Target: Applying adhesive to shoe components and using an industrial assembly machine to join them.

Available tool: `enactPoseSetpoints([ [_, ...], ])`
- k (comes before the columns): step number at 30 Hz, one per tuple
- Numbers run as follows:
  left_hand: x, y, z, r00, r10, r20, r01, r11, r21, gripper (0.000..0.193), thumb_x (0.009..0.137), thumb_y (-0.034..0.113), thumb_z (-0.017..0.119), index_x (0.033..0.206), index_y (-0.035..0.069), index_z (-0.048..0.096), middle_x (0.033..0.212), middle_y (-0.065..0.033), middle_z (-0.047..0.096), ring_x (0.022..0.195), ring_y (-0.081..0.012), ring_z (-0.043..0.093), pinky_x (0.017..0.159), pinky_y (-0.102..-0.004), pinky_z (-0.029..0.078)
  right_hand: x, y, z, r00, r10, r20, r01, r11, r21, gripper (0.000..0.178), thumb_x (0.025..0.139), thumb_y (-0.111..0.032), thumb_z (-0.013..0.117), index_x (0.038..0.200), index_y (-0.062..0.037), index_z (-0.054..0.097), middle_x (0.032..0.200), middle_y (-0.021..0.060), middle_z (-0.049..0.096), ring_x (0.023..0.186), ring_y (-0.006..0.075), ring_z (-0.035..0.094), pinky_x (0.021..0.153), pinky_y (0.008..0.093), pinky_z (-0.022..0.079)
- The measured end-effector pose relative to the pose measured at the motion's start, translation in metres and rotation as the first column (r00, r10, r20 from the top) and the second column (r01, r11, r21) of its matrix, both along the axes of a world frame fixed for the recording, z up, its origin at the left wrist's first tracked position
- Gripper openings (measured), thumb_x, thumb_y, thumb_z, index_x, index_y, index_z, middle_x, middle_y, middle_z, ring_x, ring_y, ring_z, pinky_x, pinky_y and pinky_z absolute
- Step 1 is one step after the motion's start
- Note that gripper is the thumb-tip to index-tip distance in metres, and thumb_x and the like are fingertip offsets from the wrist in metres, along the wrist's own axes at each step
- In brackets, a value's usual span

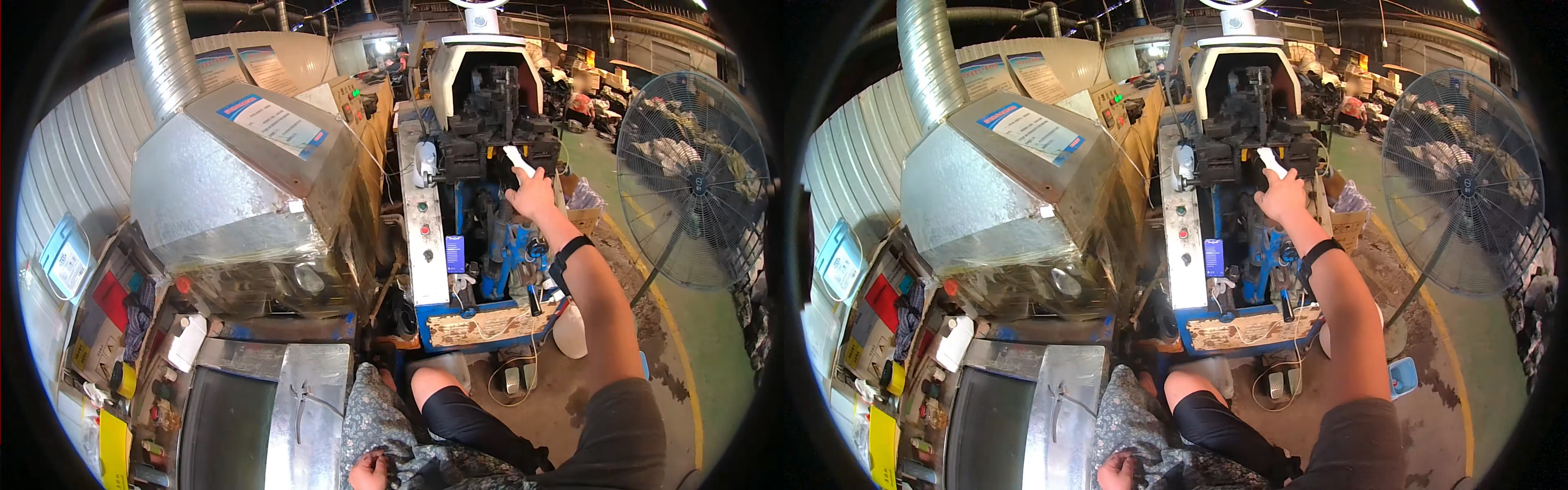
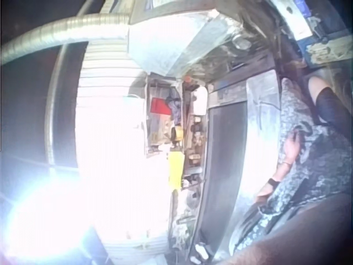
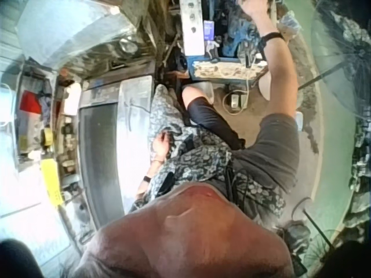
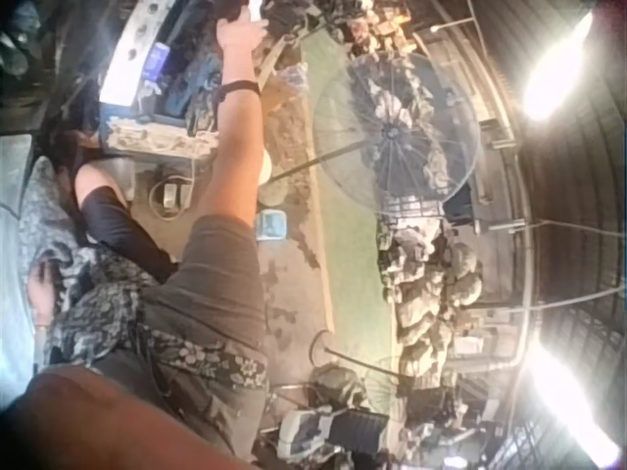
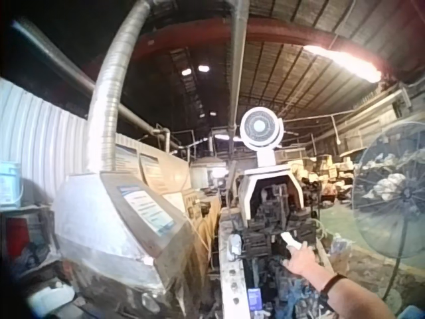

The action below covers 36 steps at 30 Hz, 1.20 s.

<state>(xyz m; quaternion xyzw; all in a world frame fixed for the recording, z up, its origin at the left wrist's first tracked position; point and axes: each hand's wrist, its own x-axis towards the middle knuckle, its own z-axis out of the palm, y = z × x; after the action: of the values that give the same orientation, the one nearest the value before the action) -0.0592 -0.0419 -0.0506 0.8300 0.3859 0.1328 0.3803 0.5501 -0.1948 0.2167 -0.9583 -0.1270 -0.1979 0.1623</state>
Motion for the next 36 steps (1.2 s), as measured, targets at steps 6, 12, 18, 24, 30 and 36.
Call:
enactPoseSetpoints([
  [6, -0.002, 0.002, -0.004, 1.0, -0.008, 0.029, 0.011, 0.994, -0.109, 0.024, 0.1, 0.027, 0.057, 0.103, 0.009, 0.072, 0.066, -0.0051, 0.069, 0.049, -0.0153, 0.061, 0.047, -0.032, 0.048, -0.015, -0.019, -0.001, 0.984, 0.004, -0.178, 0.054, 0.946, 0.32, 0.076, 0.073, -0.033, 0.075, 0.142, -0.0164, 0.05, 0.14, 0.0282, 0.043, 0.121, 0.0484, 0.05, 0.103, 0.0493, 0.046],
  [12, 0.001, -0.001, 0.023, 0.957, 0.029, 0.288, 0.129, 0.849, -0.512, 0.02, 0.101, 0.025, 0.061, 0.105, 0.009, 0.072, 0.072, -0.0029, 0.069, 0.051, -0.0125, 0.06, 0.046, -0.0283, 0.045, -0.091, -0.024, -0.064, 0.852, 0.189, 0.488, -0.35, 0.899, 0.263, 0.072, 0.064, -0.019, 0.079, 0.132, -0.0101, 0.055, 0.148, 0.0283, 0.038, 0.127, 0.0507, 0.044, 0.106, 0.0535, 0.041],
  [18, 0.054, 0.029, 0.069, 0.9, -0.126, 0.417, 0.265, 0.918, -0.295, 0.028, 0.102, 0.025, 0.061, 0.12, 0.004, 0.067, 0.107, -0.0034, 0.069, 0.099, -0.0117, 0.062, 0.092, -0.0286, 0.049, -0.277, 0.02, -0.122, 0.641, 0.589, 0.491, -0.767, 0.468, 0.439, 0.073, 0.066, -0.024, 0.084, 0.129, -0.0043, 0.053, 0.149, 0.0316, 0.038, 0.132, 0.0476, 0.045, 0.11, 0.0514, 0.038],
  [24, 0.064, 0.075, 0.1, 0.593, 0.63, 0.501, 0.06, 0.586, -0.808, 0.061, 0.107, 0.054, 0.032, 0.129, 0.004, 0.06, 0.114, -0.0049, 0.068, 0.102, -0.0171, 0.063, 0.095, -0.0338, 0.05, -0.418, 0.045, -0.155, -0.009, 0.997, 0.072, -0.881, -0.042, 0.471, 0.103, 0.079, -0.044, 0.084, 0.151, 0.0019, 0.028, 0.145, 0.0354, 0.038, 0.13, 0.0528, 0.044, 0.11, 0.0542, 0.038],
  [30, -0.009, 0.028, 0.11, 0.969, -0.2, 0.142, 0.221, 0.965, -0.145, 0.046, 0.102, 0.043, 0.052, 0.119, 0.002, 0.065, 0.107, -0.0201, 0.071, 0.096, -0.0339, 0.07, 0.088, -0.0399, 0.052, -0.39, 0.056, -0.174, -0.679, 0.646, -0.348, -0.037, 0.444, 0.895, 0.068, 0.098, -0.032, 0.066, 0.152, -0.0032, 0.035, 0.132, 0.0078, 0.057, 0.12, 0.0181, 0.057, 0.099, 0.0372, 0.051],
  [36, -0.043, 0.066, 0.073, 0.895, 0.095, 0.436, -0.082, 0.995, -0.047, 0.034, 0.094, 0.019, 0.07, 0.122, -0.001, 0.065, 0.121, -0.0203, 0.067, 0.114, -0.034, 0.064, 0.099, -0.0405, 0.05, -0.377, 0.056, -0.181, -0.481, 0.677, -0.556, 0.199, 0.703, 0.683, 0.045, 0.095, -0.023, 0.051, 0.128, 0.0058, 0.058, 0.118, 0.0182, 0.068, 0.113, 0.0331, 0.065, 0.093, 0.0533, 0.058],
])
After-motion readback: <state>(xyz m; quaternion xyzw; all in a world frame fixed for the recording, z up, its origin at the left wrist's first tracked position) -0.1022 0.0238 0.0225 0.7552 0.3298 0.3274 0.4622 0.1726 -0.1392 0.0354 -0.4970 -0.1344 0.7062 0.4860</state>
